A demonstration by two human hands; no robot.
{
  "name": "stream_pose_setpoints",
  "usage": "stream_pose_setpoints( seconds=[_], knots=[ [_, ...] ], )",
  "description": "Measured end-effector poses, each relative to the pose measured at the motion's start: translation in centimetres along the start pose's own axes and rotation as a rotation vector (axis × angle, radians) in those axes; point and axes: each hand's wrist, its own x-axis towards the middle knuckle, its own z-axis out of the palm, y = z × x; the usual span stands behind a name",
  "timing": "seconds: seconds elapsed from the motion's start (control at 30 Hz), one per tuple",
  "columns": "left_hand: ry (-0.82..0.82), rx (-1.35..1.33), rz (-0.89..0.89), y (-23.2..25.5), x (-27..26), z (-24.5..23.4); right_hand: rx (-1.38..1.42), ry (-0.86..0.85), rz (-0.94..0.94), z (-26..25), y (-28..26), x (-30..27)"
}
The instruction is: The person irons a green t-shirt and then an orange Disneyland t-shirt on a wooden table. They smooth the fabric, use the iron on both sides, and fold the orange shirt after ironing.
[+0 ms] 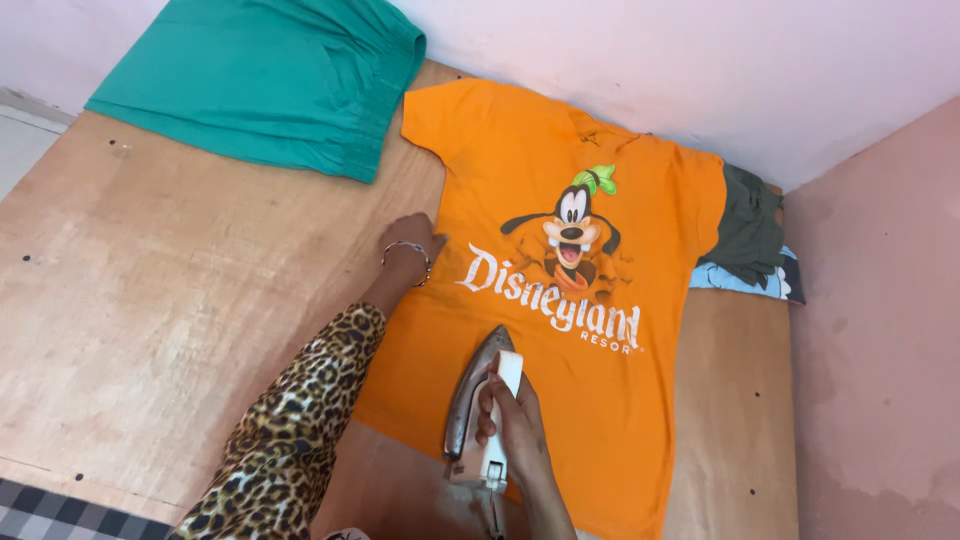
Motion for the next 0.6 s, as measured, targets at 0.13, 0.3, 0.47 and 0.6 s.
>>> stream_pose_setpoints(
  seconds=[0.13, 0.3, 0.47, 0.6],
  knots=[
    [0.098, -0.008, -0.085, -0.9, 1.9, 0.5, -0.068, -0.014, 0.002, 0.1, -0.4, 0.0],
    [0.294, -0.065, 0.263, -5.2, -8.0, 1.6, -0.217, -0.159, 0.074, -0.6, -1.6, -0.1],
    [0.219, 0.168, 0.491, -10.0, -21.1, 2.1, -0.423, -0.293, 0.073, 0.2, -3.6, 1.3],
    [0.238, 0.240, 0.468, -12.3, -25.1, 2.1, -0.441, -0.293, -0.009, 2.6, -4.6, 3.3]
  ],
)
